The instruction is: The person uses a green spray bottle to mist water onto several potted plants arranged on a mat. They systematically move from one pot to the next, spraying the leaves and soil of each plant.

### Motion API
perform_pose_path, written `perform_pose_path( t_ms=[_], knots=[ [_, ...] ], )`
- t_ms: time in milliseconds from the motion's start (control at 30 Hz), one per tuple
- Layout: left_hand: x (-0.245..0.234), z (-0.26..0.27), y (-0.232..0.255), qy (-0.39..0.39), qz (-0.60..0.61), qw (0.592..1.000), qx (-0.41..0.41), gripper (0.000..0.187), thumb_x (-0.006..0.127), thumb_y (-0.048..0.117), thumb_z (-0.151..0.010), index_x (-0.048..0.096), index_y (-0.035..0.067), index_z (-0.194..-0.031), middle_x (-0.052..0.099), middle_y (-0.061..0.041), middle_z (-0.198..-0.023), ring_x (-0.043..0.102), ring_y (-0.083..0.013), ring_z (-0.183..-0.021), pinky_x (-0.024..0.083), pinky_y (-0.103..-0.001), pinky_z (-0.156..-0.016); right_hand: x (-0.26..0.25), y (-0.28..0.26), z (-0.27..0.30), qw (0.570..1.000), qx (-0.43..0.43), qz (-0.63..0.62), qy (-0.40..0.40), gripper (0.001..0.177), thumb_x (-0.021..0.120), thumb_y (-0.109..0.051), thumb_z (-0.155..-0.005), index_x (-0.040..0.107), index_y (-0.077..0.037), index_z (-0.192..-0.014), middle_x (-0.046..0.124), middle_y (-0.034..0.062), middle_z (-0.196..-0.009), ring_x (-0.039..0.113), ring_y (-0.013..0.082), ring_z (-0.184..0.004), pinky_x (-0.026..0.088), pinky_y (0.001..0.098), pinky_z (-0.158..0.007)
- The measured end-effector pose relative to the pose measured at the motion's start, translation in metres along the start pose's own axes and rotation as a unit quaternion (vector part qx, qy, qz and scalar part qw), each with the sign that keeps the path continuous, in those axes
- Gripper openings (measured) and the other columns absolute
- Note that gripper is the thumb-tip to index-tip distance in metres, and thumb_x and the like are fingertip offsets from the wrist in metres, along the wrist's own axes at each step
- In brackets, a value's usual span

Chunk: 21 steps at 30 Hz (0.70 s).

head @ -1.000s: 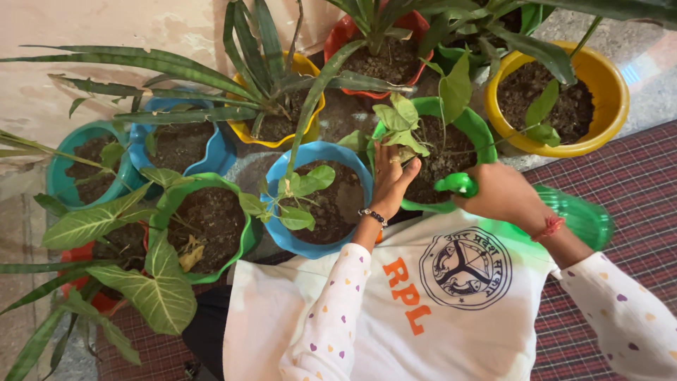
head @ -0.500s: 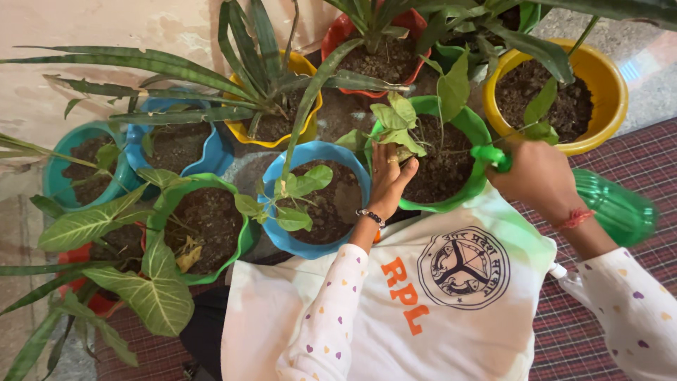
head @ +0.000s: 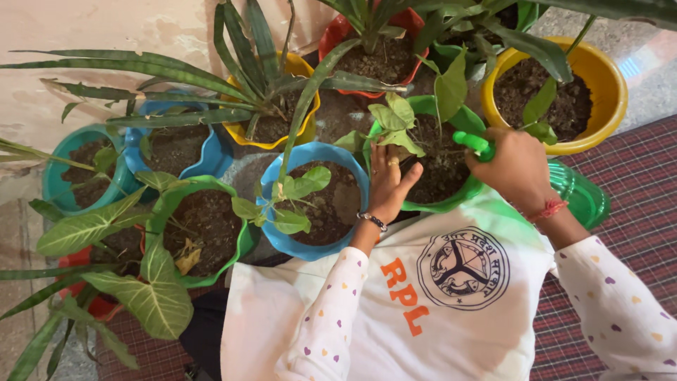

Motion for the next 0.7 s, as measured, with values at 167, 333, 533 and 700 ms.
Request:
perform_pose_path(
  t_ms=[167, 333, 533, 700],
  knots=[
    [0.008, 0.029, 0.016, 0.014, -0.157, 0.987, 0.029, 0.099, 0.037, 0.074, -0.098, 0.018, 0.003, -0.165, 0.002, -0.028, -0.172, 0.0, -0.0446, -0.162, 0.003, -0.056, -0.13, 0.006, 0.001, 0.014, 0.996, -0.018, 0.019, -0.082, 0.041, 0.081, -0.04, -0.075, 0.077, -0.007, -0.099, 0.071, 0.0181, -0.079, 0.07, 0.0396, -0.07, 0.055, 0.0497, -0.066],
    [0.019, 0.075, 0.048, 0.037, -0.077, 0.995, 0.044, 0.085, 0.035, 0.063, -0.105, 0.025, 0.004, -0.166, 0.01, -0.027, -0.174, 0.005, -0.0436, -0.163, 0.002, -0.06, -0.129, 0.017, -0.005, 0.046, 0.989, -0.038, -0.011, -0.141, 0.033, 0.078, -0.039, -0.076, 0.078, -0.009, -0.092, 0.072, 0.0165, -0.075, 0.071, 0.0371, -0.072, 0.056, 0.0476, -0.07],
    [0.029, 0.049, 0.088, 0.036, 0.066, 0.996, 0.042, 0.053, 0.048, 0.044, -0.111, 0.052, 0.012, -0.152, 0.048, -0.015, -0.155, 0.047, -0.0337, -0.146, 0.036, -0.048, -0.124, -0.004, 0.023, 0.043, 0.987, 0.019, -0.123, -0.099, 0.03, 0.08, -0.028, -0.076, 0.079, -0.009, -0.099, 0.074, 0.0148, -0.077, 0.07, 0.0294, -0.064, 0.055, 0.0408, -0.066],
    [0.054, -0.016, 0.108, 0.018, 0.083, 0.993, 0.084, 0.058, 0.045, 0.047, -0.109, 0.051, 0.008, -0.152, 0.048, -0.017, -0.155, 0.049, -0.0346, -0.141, 0.036, -0.046, -0.121, -0.036, 0.094, 0.03, 0.956, 0.116, -0.27, -0.004, 0.028, 0.082, -0.019, -0.084, 0.076, -0.006, -0.108, 0.073, 0.001, -0.088, 0.064, 0.0093, -0.072, 0.051, 0.0291, -0.065]
  ],
)
Point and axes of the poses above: each hand's wrist, its own z-axis away from the middle knuckle, its own x-axis out of the palm, y = z × x, the point moved 6 cm from there along -z, towards the middle knuckle
